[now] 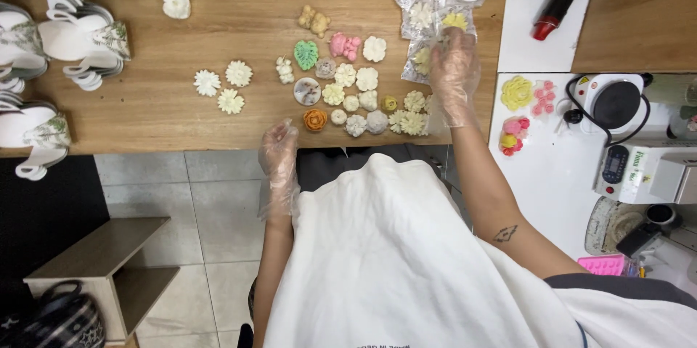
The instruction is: The person picks up flower-shaped wax items from a table and places them into small plastic bags.
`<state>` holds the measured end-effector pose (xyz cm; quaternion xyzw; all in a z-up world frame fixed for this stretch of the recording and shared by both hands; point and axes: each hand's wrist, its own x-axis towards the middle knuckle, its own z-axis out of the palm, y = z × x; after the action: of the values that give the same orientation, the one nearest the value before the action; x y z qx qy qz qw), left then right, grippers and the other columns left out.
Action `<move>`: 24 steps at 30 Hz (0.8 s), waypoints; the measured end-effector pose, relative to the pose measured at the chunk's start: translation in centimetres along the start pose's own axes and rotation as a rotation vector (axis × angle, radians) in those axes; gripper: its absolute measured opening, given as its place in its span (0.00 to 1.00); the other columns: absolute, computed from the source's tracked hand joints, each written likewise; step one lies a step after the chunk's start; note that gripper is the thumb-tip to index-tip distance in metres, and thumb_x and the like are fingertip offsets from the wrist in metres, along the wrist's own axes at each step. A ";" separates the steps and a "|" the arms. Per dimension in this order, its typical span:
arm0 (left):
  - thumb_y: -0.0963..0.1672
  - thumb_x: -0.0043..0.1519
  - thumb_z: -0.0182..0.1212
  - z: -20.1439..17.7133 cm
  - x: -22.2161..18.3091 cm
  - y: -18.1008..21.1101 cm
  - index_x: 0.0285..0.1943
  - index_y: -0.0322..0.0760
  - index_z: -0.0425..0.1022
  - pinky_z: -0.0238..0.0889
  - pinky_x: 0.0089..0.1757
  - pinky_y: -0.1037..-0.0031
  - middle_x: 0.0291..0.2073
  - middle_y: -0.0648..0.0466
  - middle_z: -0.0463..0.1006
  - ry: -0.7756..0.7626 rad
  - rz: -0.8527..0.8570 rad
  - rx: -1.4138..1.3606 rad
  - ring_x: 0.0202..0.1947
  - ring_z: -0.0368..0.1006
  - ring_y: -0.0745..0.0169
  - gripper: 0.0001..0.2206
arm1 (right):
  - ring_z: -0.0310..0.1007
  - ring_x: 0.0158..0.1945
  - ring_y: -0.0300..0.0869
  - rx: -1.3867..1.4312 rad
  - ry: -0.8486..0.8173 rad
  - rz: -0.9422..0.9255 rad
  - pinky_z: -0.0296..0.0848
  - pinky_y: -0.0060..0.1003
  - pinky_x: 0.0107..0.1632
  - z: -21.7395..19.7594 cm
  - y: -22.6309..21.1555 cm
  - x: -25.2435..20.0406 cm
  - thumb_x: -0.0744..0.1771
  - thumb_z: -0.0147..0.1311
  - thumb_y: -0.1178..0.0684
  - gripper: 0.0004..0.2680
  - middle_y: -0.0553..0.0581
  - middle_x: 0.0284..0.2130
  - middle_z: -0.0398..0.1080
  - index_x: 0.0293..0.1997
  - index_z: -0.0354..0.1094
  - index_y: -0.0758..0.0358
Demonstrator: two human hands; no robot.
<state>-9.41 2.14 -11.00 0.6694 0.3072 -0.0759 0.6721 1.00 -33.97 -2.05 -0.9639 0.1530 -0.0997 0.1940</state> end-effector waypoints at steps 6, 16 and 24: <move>0.40 0.61 0.66 1.7 -1.0 0.9 0.54 0.29 0.73 0.68 0.38 0.80 0.42 0.51 0.78 -0.083 -0.105 -0.083 0.37 0.72 0.69 0.14 | 0.74 0.29 0.48 -0.367 -0.295 -0.143 0.77 0.42 0.27 0.3 -3.6 3.9 0.67 0.56 0.55 0.08 0.61 0.39 0.71 0.51 0.71 0.57; 0.40 0.62 0.67 2.3 -0.7 2.1 0.54 0.29 0.73 0.70 0.39 0.82 0.40 0.52 0.79 -0.090 0.026 -0.028 0.37 0.74 0.71 0.14 | 0.75 0.34 0.46 -0.377 -0.281 -0.194 0.80 0.41 0.35 3.6 -2.9 5.0 0.70 0.52 0.56 0.05 0.62 0.38 0.74 0.45 0.70 0.66; 0.42 0.61 0.66 5.4 -3.1 7.7 0.62 0.30 0.69 0.75 0.42 0.79 0.48 0.47 0.79 -0.306 -0.108 -0.093 0.41 0.78 0.65 0.21 | 0.80 0.43 0.40 1.114 -0.303 0.413 0.84 0.37 0.48 -4.4 -3.0 4.7 0.72 0.50 0.50 0.08 0.64 0.41 0.75 0.47 0.60 0.65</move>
<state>-6.25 -3.24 -3.33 0.6008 0.2399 -0.1989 0.7361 5.01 -34.42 3.79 -0.6714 0.2321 0.0131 0.7037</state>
